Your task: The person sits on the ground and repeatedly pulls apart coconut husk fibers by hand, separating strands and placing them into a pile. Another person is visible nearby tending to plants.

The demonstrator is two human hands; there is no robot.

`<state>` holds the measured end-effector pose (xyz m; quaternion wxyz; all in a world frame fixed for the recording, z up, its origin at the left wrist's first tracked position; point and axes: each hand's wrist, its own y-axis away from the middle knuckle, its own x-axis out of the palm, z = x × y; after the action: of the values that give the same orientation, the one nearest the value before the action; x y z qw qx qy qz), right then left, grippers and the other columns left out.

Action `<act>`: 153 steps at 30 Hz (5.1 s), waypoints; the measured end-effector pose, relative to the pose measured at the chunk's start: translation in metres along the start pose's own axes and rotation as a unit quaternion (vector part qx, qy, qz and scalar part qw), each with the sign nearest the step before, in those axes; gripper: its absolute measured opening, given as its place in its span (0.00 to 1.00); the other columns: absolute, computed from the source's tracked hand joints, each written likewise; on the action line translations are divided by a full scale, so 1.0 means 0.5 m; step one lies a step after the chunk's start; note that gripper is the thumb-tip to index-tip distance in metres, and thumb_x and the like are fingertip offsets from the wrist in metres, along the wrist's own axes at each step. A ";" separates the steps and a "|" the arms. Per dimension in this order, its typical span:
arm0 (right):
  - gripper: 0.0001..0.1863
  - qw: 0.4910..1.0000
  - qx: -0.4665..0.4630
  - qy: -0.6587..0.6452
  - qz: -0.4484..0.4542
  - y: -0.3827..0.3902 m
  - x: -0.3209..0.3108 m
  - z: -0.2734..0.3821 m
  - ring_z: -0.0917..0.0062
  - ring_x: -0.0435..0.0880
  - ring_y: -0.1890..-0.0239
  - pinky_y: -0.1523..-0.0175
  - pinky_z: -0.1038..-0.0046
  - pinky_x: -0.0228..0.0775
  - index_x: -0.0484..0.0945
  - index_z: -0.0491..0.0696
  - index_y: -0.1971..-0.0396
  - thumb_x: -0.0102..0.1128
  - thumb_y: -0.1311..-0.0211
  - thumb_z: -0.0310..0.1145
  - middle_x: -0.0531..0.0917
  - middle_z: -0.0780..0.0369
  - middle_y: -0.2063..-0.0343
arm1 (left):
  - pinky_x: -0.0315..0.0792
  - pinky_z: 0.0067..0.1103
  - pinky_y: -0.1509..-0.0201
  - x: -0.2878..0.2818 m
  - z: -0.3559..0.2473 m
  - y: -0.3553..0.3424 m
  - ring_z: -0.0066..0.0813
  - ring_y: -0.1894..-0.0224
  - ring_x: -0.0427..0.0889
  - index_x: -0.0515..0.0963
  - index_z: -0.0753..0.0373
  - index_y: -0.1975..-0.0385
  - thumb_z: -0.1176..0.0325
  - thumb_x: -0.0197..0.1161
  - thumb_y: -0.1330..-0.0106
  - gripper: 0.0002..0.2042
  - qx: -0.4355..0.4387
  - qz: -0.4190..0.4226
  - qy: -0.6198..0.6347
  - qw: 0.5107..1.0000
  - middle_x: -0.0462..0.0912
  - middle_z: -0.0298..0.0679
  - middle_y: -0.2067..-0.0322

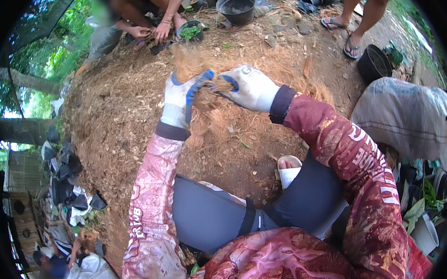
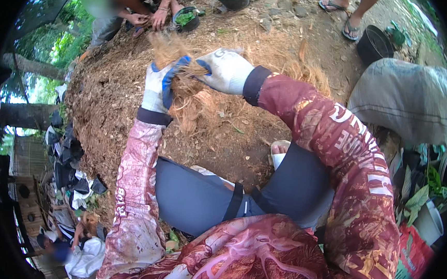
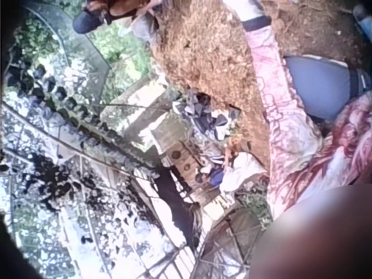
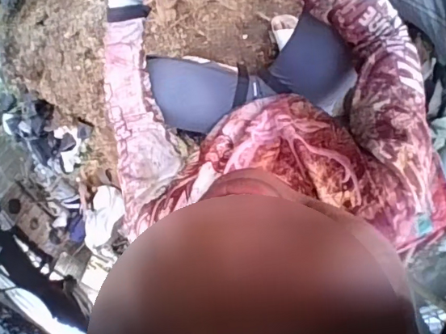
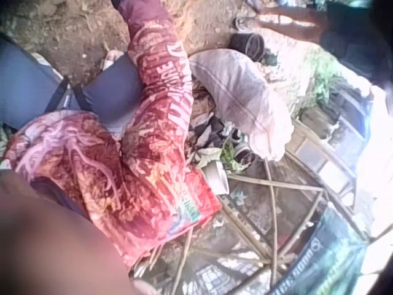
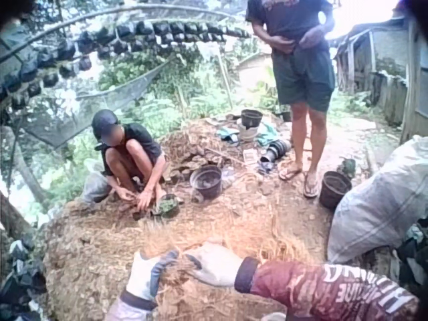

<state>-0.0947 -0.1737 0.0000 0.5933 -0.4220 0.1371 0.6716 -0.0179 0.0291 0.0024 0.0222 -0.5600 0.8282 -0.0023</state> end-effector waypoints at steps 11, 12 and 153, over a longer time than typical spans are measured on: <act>0.27 0.983 0.151 -0.078 -0.075 -0.015 -0.041 -0.016 0.55 0.85 0.57 0.51 0.58 0.75 0.80 0.44 0.56 0.57 0.32 0.56 0.86 0.50 0.64 | 0.80 0.27 0.48 -0.009 -0.012 0.022 0.30 0.53 0.85 0.80 0.69 0.48 0.69 0.59 0.28 0.14 -0.016 -0.009 0.014 1.000 0.84 0.42 0.54; 0.28 0.971 0.183 -0.140 -0.056 -0.019 -0.040 -0.017 0.55 0.85 0.57 0.51 0.59 0.75 0.81 0.44 0.56 0.58 0.33 0.58 0.86 0.50 0.64 | 0.80 0.28 0.48 -0.007 -0.014 0.026 0.30 0.53 0.84 0.80 0.68 0.48 0.70 0.58 0.28 0.14 -0.047 0.002 0.100 0.994 0.84 0.42 0.53; 0.12 0.948 0.261 -0.183 0.002 -0.104 0.048 -0.089 0.90 0.73 0.75 0.70 0.82 0.65 0.81 0.43 0.56 0.65 0.32 0.35 0.81 0.72 0.71 | 0.79 0.26 0.57 -0.004 0.060 -0.013 0.29 0.62 0.84 0.79 0.70 0.57 0.78 0.78 0.60 0.25 -0.050 -0.133 0.324 0.935 0.86 0.41 0.63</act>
<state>-0.0276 -0.1744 -0.0281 0.6965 -0.1220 0.1974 0.6789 -0.0099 0.0289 -0.0271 -0.2762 -0.6342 0.7073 -0.1453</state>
